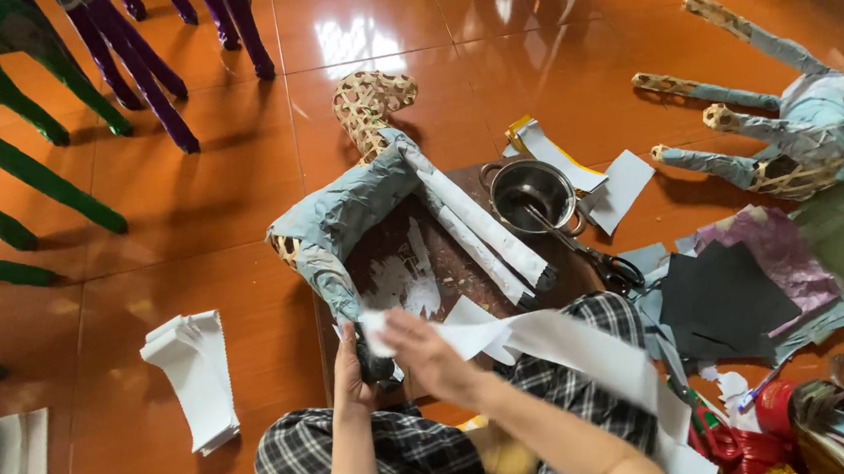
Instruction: Applying paper strips to a giraffe structure using glue and scissors
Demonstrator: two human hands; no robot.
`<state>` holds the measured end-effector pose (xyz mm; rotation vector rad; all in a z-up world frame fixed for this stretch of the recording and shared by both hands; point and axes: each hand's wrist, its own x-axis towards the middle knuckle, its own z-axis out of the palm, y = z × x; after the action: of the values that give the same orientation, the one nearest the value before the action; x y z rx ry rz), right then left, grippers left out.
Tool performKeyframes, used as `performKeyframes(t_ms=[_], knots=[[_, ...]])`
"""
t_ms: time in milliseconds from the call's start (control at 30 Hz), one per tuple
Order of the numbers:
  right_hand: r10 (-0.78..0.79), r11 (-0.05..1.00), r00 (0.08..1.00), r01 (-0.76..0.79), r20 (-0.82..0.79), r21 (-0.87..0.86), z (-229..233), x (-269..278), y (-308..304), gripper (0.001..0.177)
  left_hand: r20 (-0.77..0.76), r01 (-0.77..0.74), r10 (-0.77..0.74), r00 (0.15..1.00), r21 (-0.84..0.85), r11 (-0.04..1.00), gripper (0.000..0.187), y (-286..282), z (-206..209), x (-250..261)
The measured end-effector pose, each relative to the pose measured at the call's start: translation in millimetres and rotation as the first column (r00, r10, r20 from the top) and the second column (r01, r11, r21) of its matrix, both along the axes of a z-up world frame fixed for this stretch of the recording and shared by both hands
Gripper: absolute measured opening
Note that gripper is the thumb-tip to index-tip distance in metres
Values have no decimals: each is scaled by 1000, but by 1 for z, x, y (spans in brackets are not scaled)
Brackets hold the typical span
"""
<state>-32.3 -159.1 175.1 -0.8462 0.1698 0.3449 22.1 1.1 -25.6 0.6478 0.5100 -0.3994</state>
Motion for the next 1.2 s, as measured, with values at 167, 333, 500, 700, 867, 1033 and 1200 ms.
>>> performKeyframes(t_ms=[167, 333, 500, 700, 867, 1033, 1200], knots=[[448, 394, 665, 454, 598, -799, -97, -3, 32, 46, 55, 18, -22, 998, 74, 997, 59, 19, 9, 4], [522, 416, 640, 385, 563, -824, -115, 7, 28, 60, 103, 6, -16, 995, 100, 995, 65, 11, 3, 7], [554, 367, 422, 651, 718, -665, -131, 18, 26, 39, 134, -25, -1, 991, 191, 981, 75, 21, -3, -5], [627, 328, 387, 656, 676, -680, -134, 29, 18, 47, 153, -100, 54, 987, 312, 945, 87, 51, -10, -25], [650, 320, 434, 588, 624, -743, -130, 23, 12, 55, 176, -113, 54, 983, 345, 932, 25, 39, 26, -44], [442, 381, 498, 649, 746, -658, -94, -21, 8, 43, 129, -153, 115, 985, 339, 928, 12, 36, -11, -35], [287, 714, 951, -130, 118, -688, -179, -64, -3, 41, 97, -148, 128, 987, 245, 958, 16, 32, -9, -39]])
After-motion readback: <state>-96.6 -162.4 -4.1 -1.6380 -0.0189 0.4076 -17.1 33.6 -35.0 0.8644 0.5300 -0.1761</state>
